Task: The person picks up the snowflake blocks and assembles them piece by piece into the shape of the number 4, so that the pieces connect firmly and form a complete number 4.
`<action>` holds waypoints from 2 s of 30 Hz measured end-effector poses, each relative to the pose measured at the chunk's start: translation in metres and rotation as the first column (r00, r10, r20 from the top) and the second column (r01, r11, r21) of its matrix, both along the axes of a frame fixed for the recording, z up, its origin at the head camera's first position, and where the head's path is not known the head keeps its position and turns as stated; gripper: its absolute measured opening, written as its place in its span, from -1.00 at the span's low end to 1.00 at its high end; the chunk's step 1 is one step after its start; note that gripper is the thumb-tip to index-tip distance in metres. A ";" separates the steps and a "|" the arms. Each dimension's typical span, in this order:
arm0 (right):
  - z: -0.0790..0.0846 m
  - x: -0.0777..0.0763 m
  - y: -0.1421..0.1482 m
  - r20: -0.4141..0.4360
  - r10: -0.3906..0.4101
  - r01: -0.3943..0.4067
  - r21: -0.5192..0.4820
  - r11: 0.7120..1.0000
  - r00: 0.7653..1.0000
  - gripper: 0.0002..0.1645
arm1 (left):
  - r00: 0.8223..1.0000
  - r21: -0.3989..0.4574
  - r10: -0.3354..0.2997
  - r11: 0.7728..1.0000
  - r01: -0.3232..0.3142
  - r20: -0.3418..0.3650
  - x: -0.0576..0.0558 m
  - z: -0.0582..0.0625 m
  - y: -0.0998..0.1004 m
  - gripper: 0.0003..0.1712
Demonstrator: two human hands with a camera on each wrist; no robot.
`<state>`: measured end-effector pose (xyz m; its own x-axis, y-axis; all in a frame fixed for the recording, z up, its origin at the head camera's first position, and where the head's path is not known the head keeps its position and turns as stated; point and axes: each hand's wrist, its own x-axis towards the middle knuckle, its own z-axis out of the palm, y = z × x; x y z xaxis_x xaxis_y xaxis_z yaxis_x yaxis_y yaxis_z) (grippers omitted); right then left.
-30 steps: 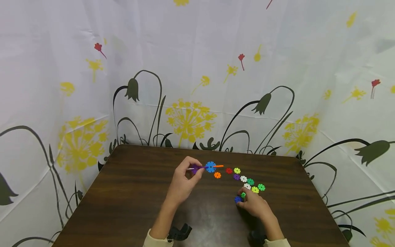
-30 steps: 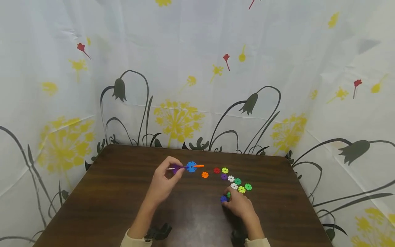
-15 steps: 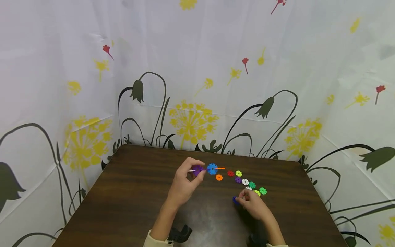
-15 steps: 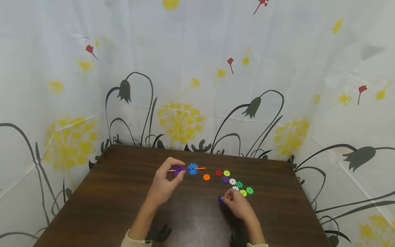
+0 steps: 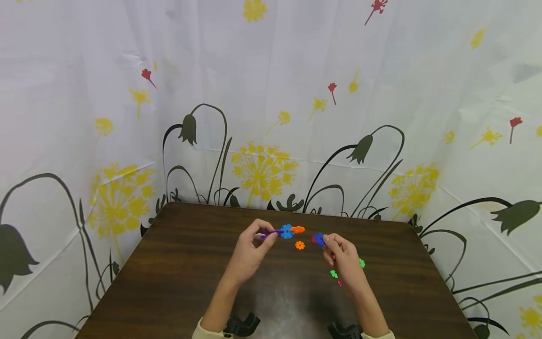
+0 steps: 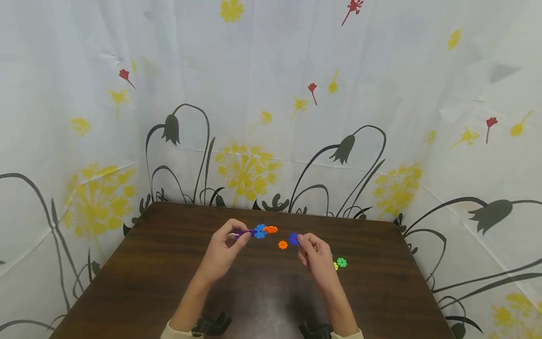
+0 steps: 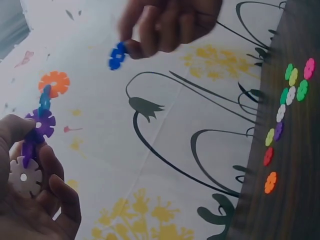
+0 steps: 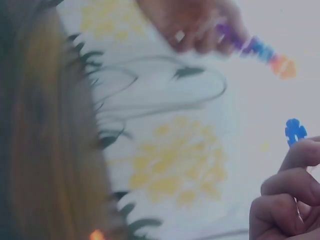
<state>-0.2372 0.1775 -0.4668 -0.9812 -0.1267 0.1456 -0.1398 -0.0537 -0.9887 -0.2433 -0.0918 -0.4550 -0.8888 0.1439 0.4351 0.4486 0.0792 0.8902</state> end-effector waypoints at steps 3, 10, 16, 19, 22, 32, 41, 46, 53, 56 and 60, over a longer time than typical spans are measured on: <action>0.016 0.003 -0.007 -0.014 -0.013 0.013 -0.012 1.000 1.000 -0.53 | 0.999 -0.017 -0.015 1.000 0.016 0.034 0.000 0.001 0.000 -0.90; 0.030 0.002 -0.016 -0.030 -0.005 0.006 0.017 1.000 1.000 -0.62 | 0.995 -0.023 -0.024 0.999 0.026 0.098 0.001 0.000 0.000 -0.90; 0.030 -0.001 -0.016 -0.045 -0.008 0.010 0.042 0.999 0.999 -0.61 | 0.994 -0.013 -0.035 0.999 0.037 0.101 0.000 0.000 0.000 -0.90; 0.031 -0.001 -0.017 -0.055 0.004 -0.002 0.046 0.999 0.998 -0.61 | 0.994 -0.010 -0.038 0.999 0.040 0.099 0.001 0.001 -0.001 -0.89; 0.031 0.000 -0.018 -0.066 0.025 -0.022 0.047 0.999 0.998 -0.60 | 0.994 -0.011 -0.038 0.999 0.040 0.099 0.001 0.001 -0.001 -0.89; 0.032 -0.001 -0.012 -0.085 0.102 -0.093 0.112 0.989 0.991 -0.59 | 0.995 -0.061 -0.066 0.996 0.071 0.082 0.002 0.002 -0.002 -0.88; 0.027 0.000 -0.009 -0.141 0.211 -0.207 0.045 0.977 0.967 -0.71 | 0.997 -0.073 -0.069 0.995 0.068 -0.022 0.002 -0.003 -0.001 -0.88; 0.024 0.000 -0.011 -0.167 0.234 -0.226 0.066 0.972 0.958 -0.73 | 0.994 -0.064 -0.062 0.996 0.056 -0.089 0.001 -0.005 -0.001 -0.87; 0.021 0.001 -0.010 -0.178 0.145 -0.129 0.099 0.987 0.973 -0.68 | 0.989 -0.097 -0.091 0.992 0.080 -0.120 -0.005 -0.003 0.001 -0.87; 0.017 -0.002 -0.008 -0.167 0.076 -0.054 0.133 0.990 0.983 -0.57 | 0.989 -0.084 -0.087 0.993 0.077 -0.122 -0.008 -0.006 0.006 -0.87; 0.004 -0.006 -0.005 -0.159 0.016 0.014 0.186 0.982 0.987 -0.39 | 0.990 -0.016 -0.024 1.000 0.022 -0.140 -0.011 -0.012 0.012 -0.89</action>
<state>-0.2429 0.1726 -0.4628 -0.9472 -0.1677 0.2733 -0.2959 0.1285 -0.9465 -0.2541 -0.0797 -0.4666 -0.8156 0.1708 0.5528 0.5707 0.0801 0.8173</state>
